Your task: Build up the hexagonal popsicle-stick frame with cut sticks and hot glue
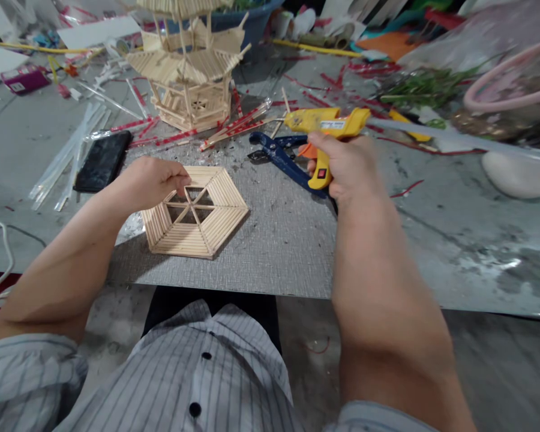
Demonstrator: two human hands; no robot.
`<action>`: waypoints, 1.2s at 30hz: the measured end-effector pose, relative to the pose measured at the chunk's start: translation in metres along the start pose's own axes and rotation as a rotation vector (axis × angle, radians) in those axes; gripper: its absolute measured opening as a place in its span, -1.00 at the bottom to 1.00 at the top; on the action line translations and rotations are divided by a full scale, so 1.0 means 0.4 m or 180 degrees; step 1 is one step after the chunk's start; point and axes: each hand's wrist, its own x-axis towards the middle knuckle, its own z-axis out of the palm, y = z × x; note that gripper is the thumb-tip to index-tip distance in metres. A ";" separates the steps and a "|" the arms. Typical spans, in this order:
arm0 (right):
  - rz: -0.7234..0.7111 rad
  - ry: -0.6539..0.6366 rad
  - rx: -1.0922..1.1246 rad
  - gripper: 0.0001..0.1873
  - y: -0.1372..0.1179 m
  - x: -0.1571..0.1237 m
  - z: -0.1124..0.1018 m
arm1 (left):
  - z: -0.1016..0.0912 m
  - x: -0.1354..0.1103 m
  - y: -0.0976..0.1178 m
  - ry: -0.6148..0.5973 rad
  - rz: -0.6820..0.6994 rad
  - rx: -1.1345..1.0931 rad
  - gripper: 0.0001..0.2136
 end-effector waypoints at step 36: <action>-0.0029 0.0165 -0.0054 -0.80 -0.007 -0.003 0.004 | 0.065 0.007 0.066 -0.0548 -0.0025 -0.0720 -0.77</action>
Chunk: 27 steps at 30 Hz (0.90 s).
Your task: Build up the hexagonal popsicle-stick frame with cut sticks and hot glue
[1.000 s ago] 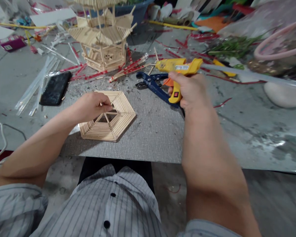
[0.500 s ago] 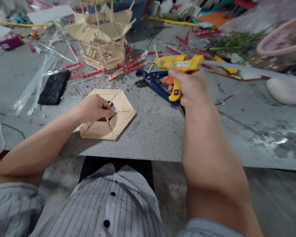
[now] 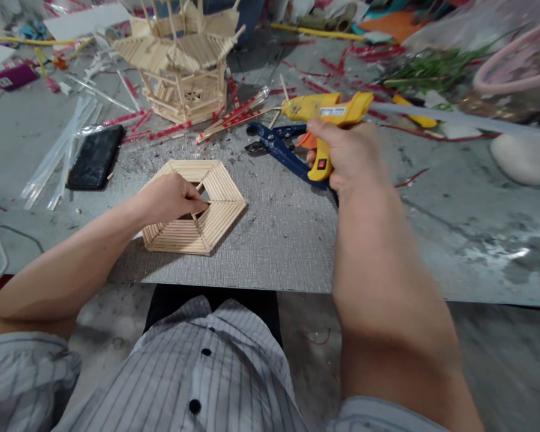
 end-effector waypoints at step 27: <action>-0.0084 -0.0019 -0.0047 -0.80 0.008 0.006 -0.005 | 0.004 -0.011 0.024 0.0117 -0.0123 -0.0079 -0.80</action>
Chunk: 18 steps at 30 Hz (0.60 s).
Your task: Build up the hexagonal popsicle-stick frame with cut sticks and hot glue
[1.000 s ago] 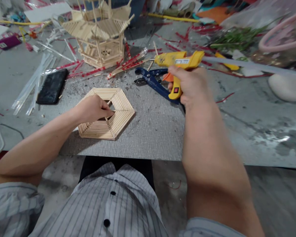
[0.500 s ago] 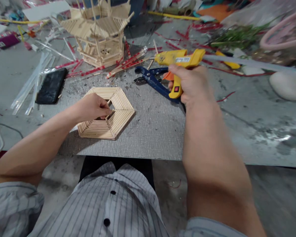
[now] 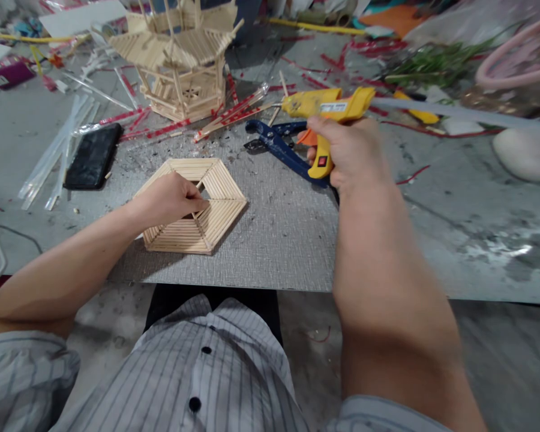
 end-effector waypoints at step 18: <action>0.0138 0.0079 -0.0033 -0.82 -0.010 -0.011 0.009 | -0.099 -0.010 -0.060 -0.0237 0.0507 0.0363 -0.80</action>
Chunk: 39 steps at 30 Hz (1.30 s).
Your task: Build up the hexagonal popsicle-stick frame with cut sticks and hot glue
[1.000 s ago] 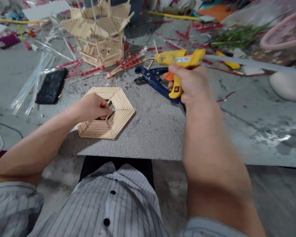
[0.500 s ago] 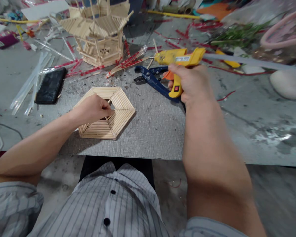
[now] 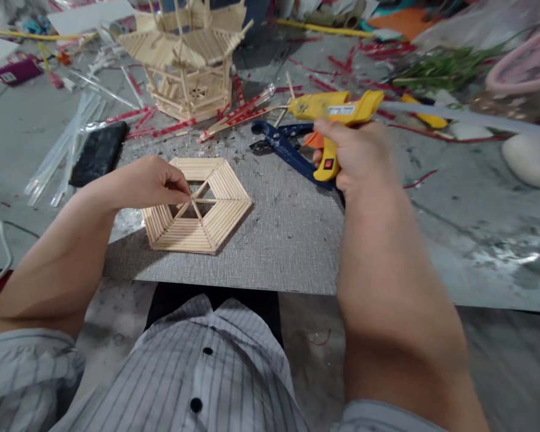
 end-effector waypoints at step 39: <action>-0.0120 0.0610 0.0197 -0.92 -0.005 0.063 -0.073 | 0.041 0.043 -0.059 0.1429 -0.0180 -0.0298 -0.83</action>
